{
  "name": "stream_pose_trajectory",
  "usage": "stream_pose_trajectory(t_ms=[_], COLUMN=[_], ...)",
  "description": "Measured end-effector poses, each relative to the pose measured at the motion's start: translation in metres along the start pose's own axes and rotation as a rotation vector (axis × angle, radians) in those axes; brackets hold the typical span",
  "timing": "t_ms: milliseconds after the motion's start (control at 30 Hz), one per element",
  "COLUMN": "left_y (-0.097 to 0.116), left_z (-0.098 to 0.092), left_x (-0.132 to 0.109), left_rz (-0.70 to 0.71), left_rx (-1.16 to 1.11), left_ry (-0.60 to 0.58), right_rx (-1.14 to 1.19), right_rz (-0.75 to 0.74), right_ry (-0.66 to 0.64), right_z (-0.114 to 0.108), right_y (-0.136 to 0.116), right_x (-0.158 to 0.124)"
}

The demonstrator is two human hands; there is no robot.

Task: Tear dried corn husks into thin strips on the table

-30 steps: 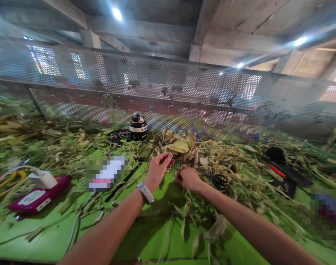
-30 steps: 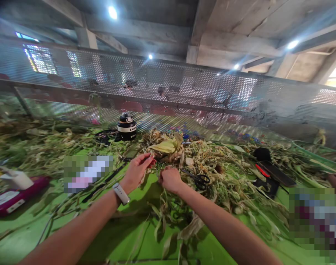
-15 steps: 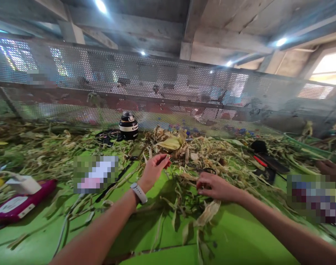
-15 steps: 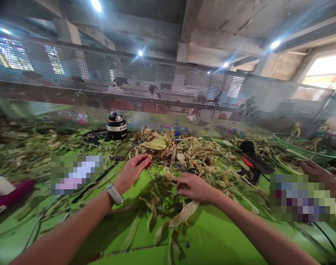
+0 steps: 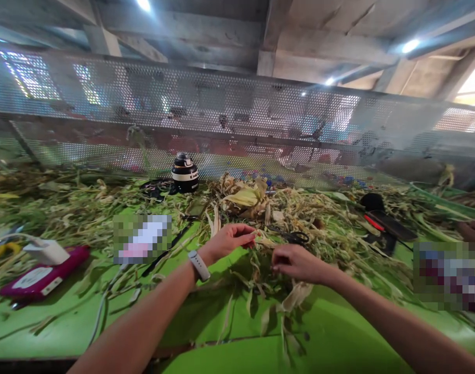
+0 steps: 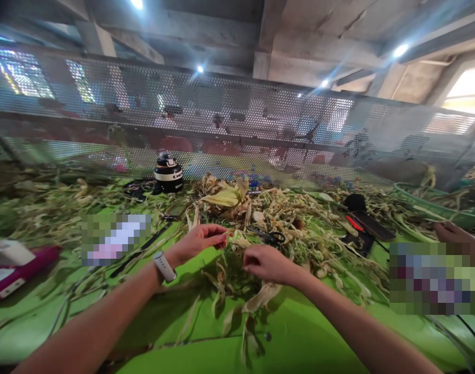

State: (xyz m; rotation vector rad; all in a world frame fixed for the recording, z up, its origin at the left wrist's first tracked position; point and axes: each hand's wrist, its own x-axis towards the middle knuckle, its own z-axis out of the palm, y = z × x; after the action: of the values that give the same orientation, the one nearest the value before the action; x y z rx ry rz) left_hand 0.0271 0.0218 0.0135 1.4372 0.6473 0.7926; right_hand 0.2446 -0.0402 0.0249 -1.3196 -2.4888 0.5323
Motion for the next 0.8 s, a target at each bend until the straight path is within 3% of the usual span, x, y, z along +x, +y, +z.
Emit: stream_pose_trajectory(t_ms=[133, 200, 367, 533, 700, 800], left_y=[-0.002, -0.001, 0.001, 0.003, 0.002, 0.001], left_z=[-0.003, -0.004, -0.005, -0.008, -0.012, -0.015], left_x=[0.003, 0.003, 0.002, 0.003, 0.007, 0.008], left_rz=[-0.010, -0.003, 0.003, 0.017, 0.042, 0.063], left_rx=[-0.031, -0.051, -0.083, -0.082, -0.126, -0.195], left_ry=[0.005, 0.010, 0.054, 0.066, 0.165, 0.219], right_rx=[0.121, 0.152, 0.207, 0.279, 0.120, 0.097], right_rz=[0.154, 0.173, 0.009, -0.057, -0.307, -0.291], right_ry=[0.205, 0.218, 0.132, 0.191, -0.085, -0.184], right_z=[-0.019, -0.022, -0.006, -0.008, -0.007, 0.002], right_y=[0.005, 0.003, -0.013, -0.037, -0.064, -0.068], right_x=[0.006, 0.008, 0.021, 0.032, 0.027, 0.022])
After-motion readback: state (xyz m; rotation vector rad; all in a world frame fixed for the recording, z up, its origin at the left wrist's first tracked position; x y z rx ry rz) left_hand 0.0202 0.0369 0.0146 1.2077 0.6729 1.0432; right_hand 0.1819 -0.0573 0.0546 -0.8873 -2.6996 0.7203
